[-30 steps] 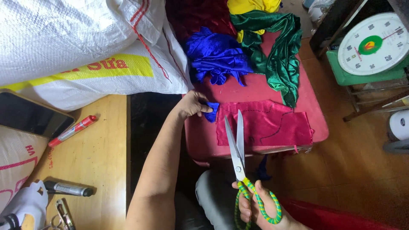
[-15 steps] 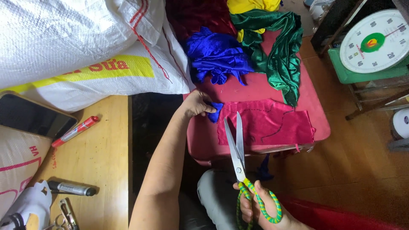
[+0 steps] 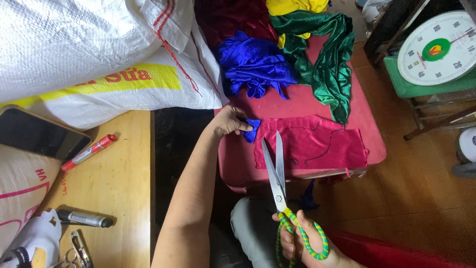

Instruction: The person uses a pair of scissors to cut a small piece of blue fabric from a larger piece. They then fold the cut piece and place it on a red fabric piece on the stool. The person continues to cut and fold the blue fabric.

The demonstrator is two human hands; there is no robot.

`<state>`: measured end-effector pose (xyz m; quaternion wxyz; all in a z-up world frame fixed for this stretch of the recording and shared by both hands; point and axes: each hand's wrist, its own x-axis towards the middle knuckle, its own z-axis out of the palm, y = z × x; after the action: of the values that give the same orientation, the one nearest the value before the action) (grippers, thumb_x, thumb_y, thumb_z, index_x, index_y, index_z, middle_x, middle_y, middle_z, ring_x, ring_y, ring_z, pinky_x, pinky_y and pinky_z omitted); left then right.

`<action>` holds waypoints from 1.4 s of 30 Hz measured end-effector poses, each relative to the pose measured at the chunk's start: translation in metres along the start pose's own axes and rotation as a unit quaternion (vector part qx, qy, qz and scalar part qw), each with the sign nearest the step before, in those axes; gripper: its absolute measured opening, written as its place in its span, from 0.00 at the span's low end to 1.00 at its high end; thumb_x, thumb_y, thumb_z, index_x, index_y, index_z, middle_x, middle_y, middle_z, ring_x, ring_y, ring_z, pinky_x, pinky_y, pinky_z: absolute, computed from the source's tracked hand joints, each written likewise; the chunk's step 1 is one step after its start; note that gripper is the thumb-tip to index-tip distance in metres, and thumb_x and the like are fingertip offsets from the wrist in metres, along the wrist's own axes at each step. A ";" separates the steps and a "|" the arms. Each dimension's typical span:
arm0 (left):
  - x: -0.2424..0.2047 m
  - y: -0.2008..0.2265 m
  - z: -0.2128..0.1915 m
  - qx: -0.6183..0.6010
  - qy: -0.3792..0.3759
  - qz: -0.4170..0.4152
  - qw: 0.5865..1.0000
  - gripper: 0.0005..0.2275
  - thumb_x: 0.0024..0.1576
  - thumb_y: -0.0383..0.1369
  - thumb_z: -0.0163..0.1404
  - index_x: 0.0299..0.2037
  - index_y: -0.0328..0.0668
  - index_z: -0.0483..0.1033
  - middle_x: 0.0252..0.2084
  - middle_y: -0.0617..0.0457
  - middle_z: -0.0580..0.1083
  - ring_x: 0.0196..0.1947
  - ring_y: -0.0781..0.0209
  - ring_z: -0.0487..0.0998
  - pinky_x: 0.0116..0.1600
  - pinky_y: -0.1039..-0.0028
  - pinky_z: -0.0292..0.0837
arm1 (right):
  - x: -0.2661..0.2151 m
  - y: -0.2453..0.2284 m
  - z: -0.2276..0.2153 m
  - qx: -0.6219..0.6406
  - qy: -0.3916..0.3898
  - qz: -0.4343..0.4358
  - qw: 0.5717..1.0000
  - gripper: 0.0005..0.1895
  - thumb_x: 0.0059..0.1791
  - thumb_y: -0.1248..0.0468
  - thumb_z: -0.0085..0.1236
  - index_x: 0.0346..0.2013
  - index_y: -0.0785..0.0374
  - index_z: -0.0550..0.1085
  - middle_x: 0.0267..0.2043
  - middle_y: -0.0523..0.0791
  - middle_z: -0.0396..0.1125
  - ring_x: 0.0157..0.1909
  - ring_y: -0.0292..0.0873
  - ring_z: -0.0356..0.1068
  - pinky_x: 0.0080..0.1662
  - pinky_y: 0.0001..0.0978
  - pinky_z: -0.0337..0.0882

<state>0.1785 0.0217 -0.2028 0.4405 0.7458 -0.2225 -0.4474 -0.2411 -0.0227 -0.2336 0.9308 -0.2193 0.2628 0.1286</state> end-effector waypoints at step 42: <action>-0.166 0.109 0.056 -0.159 0.018 0.109 0.981 0.09 0.49 0.23 0.65 0.36 0.35 0.78 0.35 0.40 0.80 0.30 0.51 0.85 0.30 0.80 0.83 | -0.070 -0.029 0.020 -0.233 -0.065 -0.262 0.934 0.37 0.49 0.41 0.49 0.65 0.64 0.67 0.24 0.47 0.59 0.25 0.42 0.59 0.29 0.35 0.63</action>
<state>0.0537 0.0603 -0.0432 0.6031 0.6459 -0.2204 -0.4130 -0.2798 -0.0474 -0.1705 0.8693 -0.4821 0.0978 -0.0486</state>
